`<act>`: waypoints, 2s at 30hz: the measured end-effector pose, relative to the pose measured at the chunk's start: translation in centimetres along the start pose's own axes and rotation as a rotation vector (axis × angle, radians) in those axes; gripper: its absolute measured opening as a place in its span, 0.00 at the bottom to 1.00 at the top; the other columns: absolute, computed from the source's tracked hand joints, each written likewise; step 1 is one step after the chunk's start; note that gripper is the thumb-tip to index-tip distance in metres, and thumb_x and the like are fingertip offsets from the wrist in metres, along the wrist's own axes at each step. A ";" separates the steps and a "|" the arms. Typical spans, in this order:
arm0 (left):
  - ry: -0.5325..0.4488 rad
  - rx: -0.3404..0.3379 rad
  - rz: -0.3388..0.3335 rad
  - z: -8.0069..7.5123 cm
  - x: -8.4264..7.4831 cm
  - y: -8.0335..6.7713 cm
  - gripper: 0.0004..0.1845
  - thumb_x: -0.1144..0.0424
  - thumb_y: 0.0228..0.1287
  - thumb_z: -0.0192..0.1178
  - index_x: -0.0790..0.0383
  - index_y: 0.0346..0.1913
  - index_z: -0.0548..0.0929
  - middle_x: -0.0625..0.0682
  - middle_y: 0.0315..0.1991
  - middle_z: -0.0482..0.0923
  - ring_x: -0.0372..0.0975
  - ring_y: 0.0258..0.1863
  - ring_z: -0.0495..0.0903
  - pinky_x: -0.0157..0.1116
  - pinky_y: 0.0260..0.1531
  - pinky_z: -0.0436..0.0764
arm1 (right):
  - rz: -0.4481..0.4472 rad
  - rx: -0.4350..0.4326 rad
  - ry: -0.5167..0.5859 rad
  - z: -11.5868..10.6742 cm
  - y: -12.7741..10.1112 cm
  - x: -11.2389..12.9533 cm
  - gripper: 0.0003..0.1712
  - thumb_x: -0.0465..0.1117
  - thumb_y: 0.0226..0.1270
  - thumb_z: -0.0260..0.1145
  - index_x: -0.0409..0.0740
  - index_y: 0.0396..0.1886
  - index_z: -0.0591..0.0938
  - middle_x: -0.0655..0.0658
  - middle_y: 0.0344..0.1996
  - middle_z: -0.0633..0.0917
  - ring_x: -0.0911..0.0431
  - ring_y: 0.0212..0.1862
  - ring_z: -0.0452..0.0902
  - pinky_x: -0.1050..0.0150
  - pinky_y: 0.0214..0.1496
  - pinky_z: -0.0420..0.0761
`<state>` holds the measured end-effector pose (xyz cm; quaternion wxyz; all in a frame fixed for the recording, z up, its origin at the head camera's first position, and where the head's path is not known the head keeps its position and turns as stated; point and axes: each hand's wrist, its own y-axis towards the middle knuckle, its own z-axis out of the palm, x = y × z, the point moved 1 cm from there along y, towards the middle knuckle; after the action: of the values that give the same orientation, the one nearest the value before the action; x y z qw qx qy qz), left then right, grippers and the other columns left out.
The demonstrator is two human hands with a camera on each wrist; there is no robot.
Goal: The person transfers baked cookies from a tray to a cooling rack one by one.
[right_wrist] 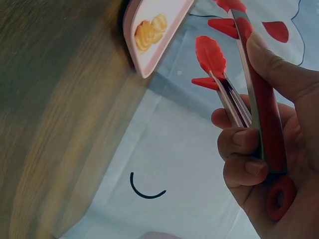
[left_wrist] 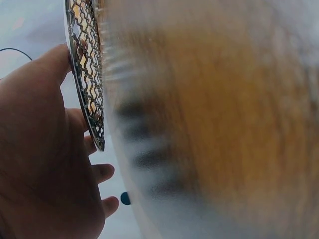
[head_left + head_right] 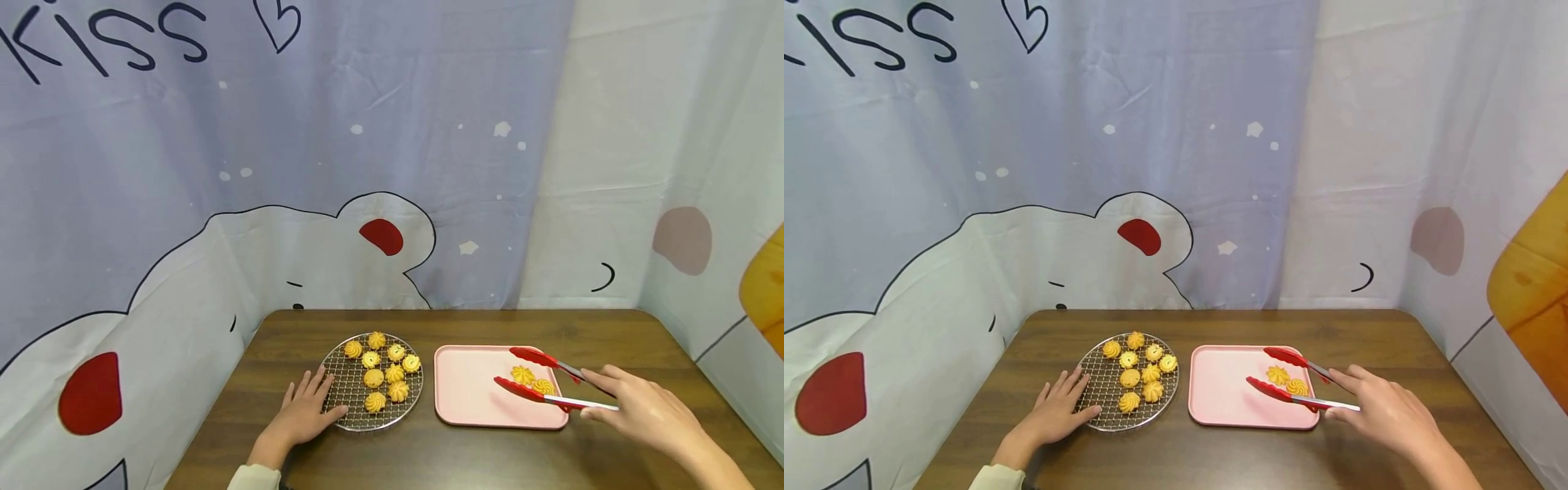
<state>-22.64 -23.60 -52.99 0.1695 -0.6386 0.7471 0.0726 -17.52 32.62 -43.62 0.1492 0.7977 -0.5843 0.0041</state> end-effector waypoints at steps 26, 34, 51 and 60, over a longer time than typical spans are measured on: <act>-0.013 0.007 -0.001 -0.1 -0.1 -0.2 0.45 0.35 0.71 0.55 0.62 0.78 0.62 0.61 0.81 0.49 0.62 0.79 0.43 0.68 0.72 0.39 | 0.049 0.116 0.018 1.3 0.5 -2.9 0.40 0.65 0.53 0.75 0.47 0.60 0.85 0.52 0.47 0.83 0.56 0.37 0.81 0.55 0.26 0.76; -0.010 -0.003 0.004 0.0 0.0 -0.1 0.44 0.35 0.71 0.55 0.62 0.78 0.62 0.61 0.81 0.49 0.62 0.79 0.44 0.67 0.72 0.40 | 0.050 0.131 0.024 1.7 0.7 -3.3 0.39 0.64 0.53 0.76 0.48 0.61 0.85 0.54 0.45 0.82 0.60 0.34 0.78 0.58 0.26 0.72; 0.004 -0.002 0.007 0.1 0.0 0.0 0.44 0.35 0.71 0.55 0.62 0.78 0.62 0.62 0.81 0.50 0.62 0.79 0.44 0.68 0.72 0.40 | 0.052 0.126 0.018 2.3 1.1 -3.7 0.34 0.61 0.53 0.77 0.51 0.58 0.87 0.53 0.46 0.84 0.53 0.39 0.83 0.53 0.28 0.77; -0.002 0.003 0.007 0.1 0.1 0.1 0.45 0.34 0.71 0.54 0.62 0.79 0.62 0.61 0.81 0.49 0.62 0.79 0.43 0.68 0.72 0.40 | 0.028 0.095 0.010 2.3 1.0 -3.6 0.32 0.60 0.53 0.78 0.52 0.56 0.88 0.56 0.43 0.84 0.56 0.37 0.82 0.55 0.27 0.77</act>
<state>-22.69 -23.64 -53.11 0.1709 -0.6358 0.7491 0.0728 -20.02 35.14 -46.22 0.1141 0.7955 -0.5939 0.0378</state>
